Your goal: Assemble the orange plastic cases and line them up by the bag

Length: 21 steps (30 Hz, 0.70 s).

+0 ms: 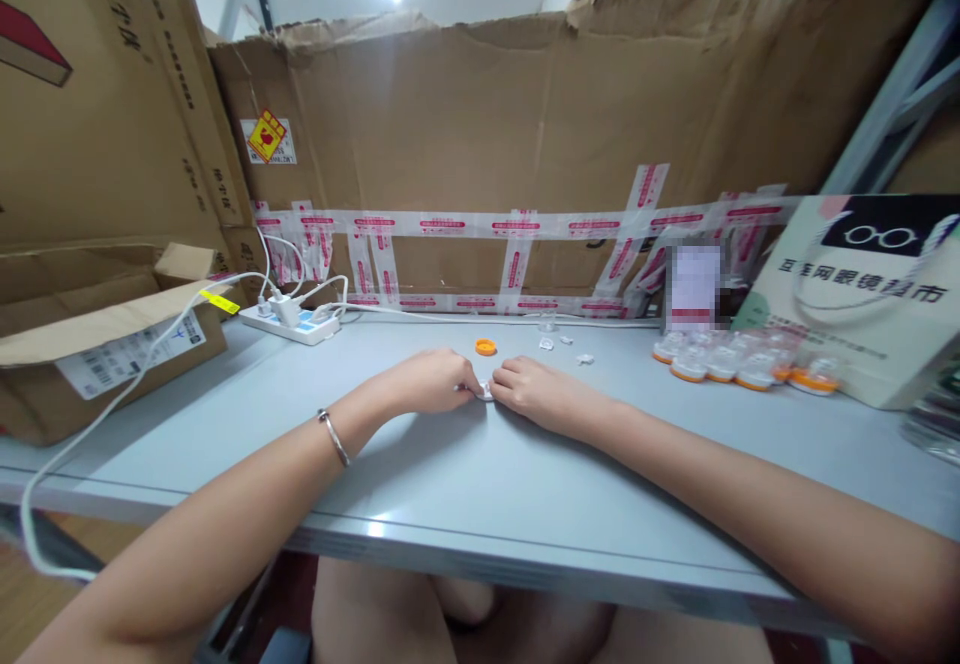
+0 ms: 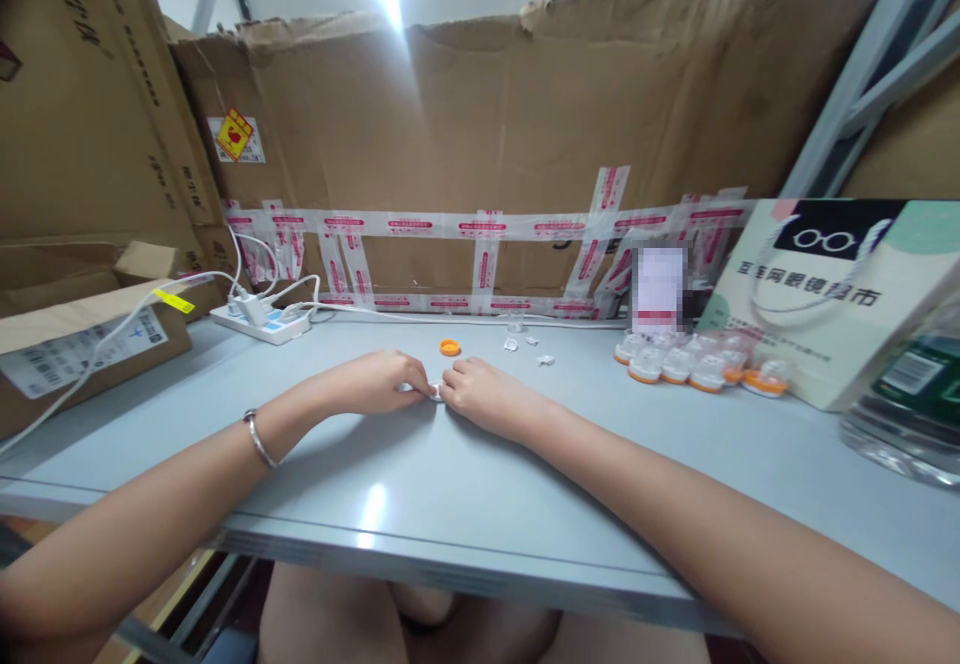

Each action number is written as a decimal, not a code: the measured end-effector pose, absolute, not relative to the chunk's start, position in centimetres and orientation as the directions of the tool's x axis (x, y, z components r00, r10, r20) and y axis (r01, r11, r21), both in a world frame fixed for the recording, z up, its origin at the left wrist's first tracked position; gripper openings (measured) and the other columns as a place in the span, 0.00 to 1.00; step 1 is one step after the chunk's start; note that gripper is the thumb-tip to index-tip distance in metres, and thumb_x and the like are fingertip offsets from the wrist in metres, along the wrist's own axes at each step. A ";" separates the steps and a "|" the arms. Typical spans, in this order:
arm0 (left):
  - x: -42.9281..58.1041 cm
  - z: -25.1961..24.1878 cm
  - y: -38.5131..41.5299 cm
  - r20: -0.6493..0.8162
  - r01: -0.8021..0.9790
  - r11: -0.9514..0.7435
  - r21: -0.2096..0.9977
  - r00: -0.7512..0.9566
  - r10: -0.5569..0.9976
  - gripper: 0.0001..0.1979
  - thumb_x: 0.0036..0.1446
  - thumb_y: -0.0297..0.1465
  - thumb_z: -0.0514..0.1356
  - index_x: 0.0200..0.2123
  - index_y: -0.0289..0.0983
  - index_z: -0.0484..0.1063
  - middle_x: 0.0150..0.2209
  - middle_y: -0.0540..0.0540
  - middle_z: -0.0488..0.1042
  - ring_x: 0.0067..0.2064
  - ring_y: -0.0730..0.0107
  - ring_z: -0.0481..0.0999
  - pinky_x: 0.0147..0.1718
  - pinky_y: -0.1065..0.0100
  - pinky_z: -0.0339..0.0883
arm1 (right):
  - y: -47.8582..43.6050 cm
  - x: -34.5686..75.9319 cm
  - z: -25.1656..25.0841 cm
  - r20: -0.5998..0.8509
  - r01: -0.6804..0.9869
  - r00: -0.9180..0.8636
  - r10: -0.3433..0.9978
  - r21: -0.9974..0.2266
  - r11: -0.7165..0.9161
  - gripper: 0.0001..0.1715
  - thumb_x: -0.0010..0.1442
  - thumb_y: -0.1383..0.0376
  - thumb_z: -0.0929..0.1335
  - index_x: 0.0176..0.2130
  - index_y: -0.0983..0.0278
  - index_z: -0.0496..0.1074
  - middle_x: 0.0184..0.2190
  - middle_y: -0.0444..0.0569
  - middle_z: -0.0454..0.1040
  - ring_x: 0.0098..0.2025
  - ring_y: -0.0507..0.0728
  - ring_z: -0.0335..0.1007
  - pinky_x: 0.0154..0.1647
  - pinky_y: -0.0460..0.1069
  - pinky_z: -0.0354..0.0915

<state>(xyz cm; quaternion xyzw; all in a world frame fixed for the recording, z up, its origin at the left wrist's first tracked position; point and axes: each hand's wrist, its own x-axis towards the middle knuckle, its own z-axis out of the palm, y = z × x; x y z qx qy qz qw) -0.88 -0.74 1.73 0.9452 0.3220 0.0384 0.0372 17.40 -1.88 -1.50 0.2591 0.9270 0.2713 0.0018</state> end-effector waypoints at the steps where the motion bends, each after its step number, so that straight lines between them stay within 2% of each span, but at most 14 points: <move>1: -0.9 1.7 -0.7 0.056 0.601 -0.792 0.109 0.791 0.609 0.14 0.50 0.25 0.53 0.36 0.40 0.76 0.36 0.46 0.77 0.36 0.69 0.74 0.35 0.73 0.62 | -1.9 17.4 -1.5 0.139 0.490 -0.860 0.491 0.492 0.720 0.11 0.58 0.74 0.60 0.34 0.69 0.70 0.28 0.52 0.70 0.32 0.56 0.64 0.34 0.50 0.58; 5: -0.8 1.3 -0.4 0.098 0.591 -0.783 0.192 0.783 0.615 0.11 0.50 0.30 0.55 0.35 0.38 0.76 0.34 0.46 0.77 0.34 0.70 0.74 0.36 0.73 0.62 | -1.6 17.9 -2.0 0.214 0.569 -0.822 0.528 0.350 0.744 0.12 0.59 0.73 0.59 0.36 0.69 0.70 0.29 0.53 0.70 0.33 0.56 0.65 0.35 0.50 0.60; 8: -0.8 1.1 -0.2 0.125 0.612 -0.761 0.214 0.756 0.643 0.11 0.49 0.34 0.57 0.34 0.38 0.76 0.33 0.46 0.77 0.33 0.70 0.74 0.35 0.74 0.61 | -1.1 18.5 -2.5 0.304 0.602 -0.785 0.539 0.175 0.779 0.13 0.59 0.72 0.59 0.39 0.67 0.71 0.31 0.53 0.72 0.35 0.56 0.67 0.36 0.49 0.62; 13: -0.7 1.1 -0.2 0.133 0.665 -0.711 0.228 0.702 0.700 0.12 0.49 0.37 0.56 0.32 0.36 0.74 0.31 0.45 0.76 0.32 0.68 0.73 0.32 0.72 0.61 | -0.9 19.0 -2.3 0.400 0.599 -0.702 0.589 -0.114 0.793 0.12 0.57 0.70 0.61 0.37 0.66 0.72 0.32 0.53 0.73 0.36 0.55 0.68 0.36 0.49 0.63; 17: -0.8 0.9 -0.1 0.152 0.665 -0.683 0.302 0.673 0.724 0.16 0.46 0.38 0.59 0.39 0.36 0.69 0.34 0.45 0.75 0.34 0.67 0.73 0.32 0.71 0.63 | -0.9 19.1 -2.2 0.411 0.616 -0.604 0.683 -0.303 0.727 0.13 0.54 0.64 0.65 0.41 0.65 0.71 0.34 0.51 0.73 0.36 0.55 0.68 0.39 0.50 0.63; 21: -0.7 0.3 0.3 0.149 0.582 -0.706 0.405 0.719 0.678 0.18 0.49 0.35 0.57 0.44 0.35 0.63 0.36 0.44 0.73 0.35 0.69 0.72 0.35 0.69 0.64 | -0.6 19.0 -2.9 0.358 0.607 -0.571 0.738 -0.422 0.674 0.15 0.53 0.60 0.66 0.40 0.64 0.72 0.36 0.51 0.69 0.38 0.55 0.66 0.41 0.51 0.63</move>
